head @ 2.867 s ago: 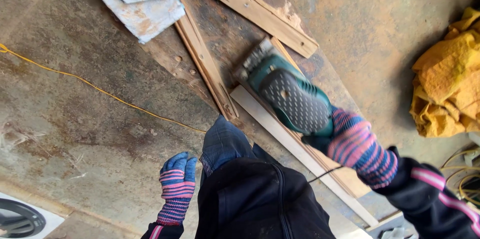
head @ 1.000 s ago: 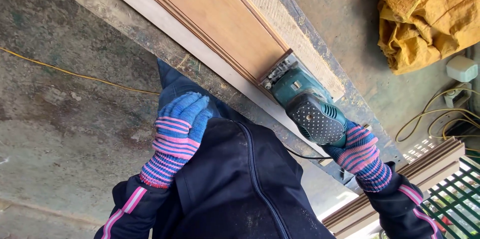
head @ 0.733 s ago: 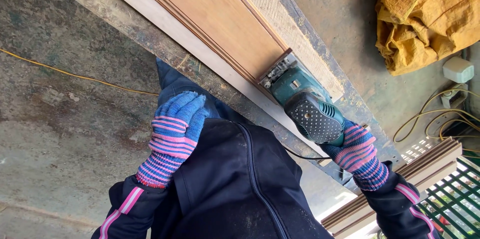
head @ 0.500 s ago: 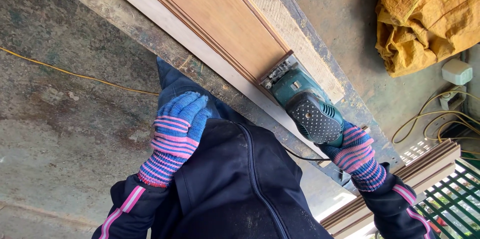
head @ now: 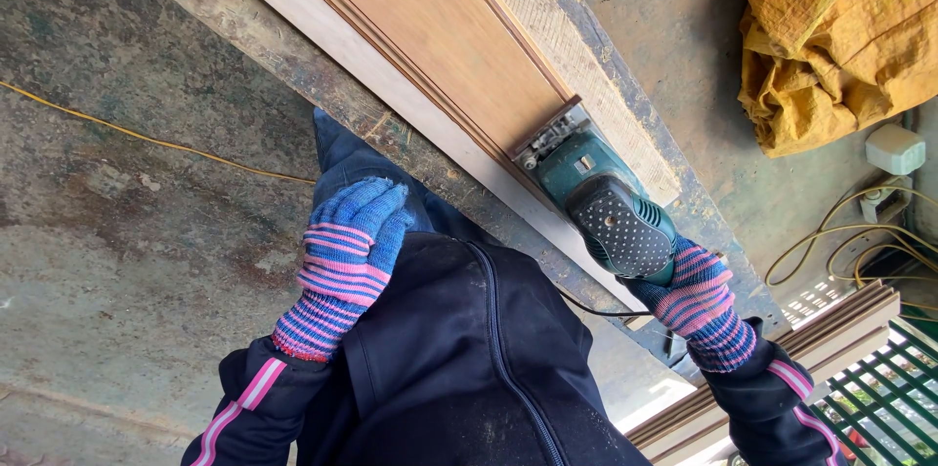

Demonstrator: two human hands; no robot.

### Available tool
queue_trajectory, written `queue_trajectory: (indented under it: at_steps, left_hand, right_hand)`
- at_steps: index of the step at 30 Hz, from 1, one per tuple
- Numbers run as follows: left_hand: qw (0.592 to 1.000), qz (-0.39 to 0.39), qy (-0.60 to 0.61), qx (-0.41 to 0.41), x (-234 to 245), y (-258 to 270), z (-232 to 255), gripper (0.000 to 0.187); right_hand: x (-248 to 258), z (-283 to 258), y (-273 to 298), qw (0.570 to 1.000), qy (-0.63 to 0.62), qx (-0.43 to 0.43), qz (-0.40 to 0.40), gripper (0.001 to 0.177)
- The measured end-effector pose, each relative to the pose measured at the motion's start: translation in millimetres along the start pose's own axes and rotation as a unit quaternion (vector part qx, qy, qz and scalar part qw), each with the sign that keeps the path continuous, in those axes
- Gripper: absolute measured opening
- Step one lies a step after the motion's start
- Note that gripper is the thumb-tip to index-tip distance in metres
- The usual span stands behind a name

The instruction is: Sanding wooden planks with an electric orbital sander and wiping them with a cloth.

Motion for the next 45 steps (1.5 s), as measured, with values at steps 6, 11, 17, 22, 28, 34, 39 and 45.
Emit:
queue_trajectory:
  at_steps: [6, 11, 17, 22, 28, 34, 39, 45]
  left_hand:
    - [1.0, 0.004, 0.001, 0.006, 2.8, 0.5, -3.4, 0.033]
    - [1.0, -0.008, 0.008, 0.021, 3.5, 0.7, -8.6, 0.033]
    - [0.999, -0.002, 0.019, 0.032, 7.0, 1.5, -13.7, 0.032]
    - [0.999, 0.002, 0.029, 0.033, 11.1, 1.3, -16.3, 0.033]
    - [0.999, 0.007, 0.022, 0.04, 13.9, -1.2, -22.4, 0.033]
    - [0.999, 0.02, 0.03, 0.024, 20.1, -4.8, -28.5, 0.033]
    - [0.999, 0.015, 0.024, 0.03, 26.5, -9.3, -29.8, 0.033]
    - [0.999, 0.013, 0.031, 0.04, 31.1, -10.8, -36.8, 0.033]
  right_hand:
    - [1.2, -9.4, -5.5, 0.998, 0.052, -0.014, -0.018, 0.052]
    - [-0.7, -21.7, -7.7, 0.992, 0.108, -0.064, 0.028, 0.053]
    - [-4.1, -40.4, -16.2, 0.999, 0.034, -0.022, 0.003, 0.053]
    - [-4.7, -53.8, -20.8, 1.0, 0.017, -0.003, -0.026, 0.056]
    - [-7.5, -67.5, -27.9, 0.999, -0.028, 0.005, -0.038, 0.058]
    - [-8.5, -59.4, -31.4, 1.0, -0.007, 0.001, -0.014, 0.055]
    - [-0.3, -56.5, -30.5, 0.994, 0.112, 0.0, 0.013, 0.053]
    - [-2.7, -55.1, -37.5, 0.995, 0.101, 0.008, 0.013, 0.052]
Point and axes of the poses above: each hand's wrist, its own y-axis away from the middle knuckle, its own x-axis out of the back of the hand, z = x × y, the point moved 1 cm from there along -y, towards the middle knuckle, and after that the axes turned 8 degrees about -z, right-handed, at the moved point
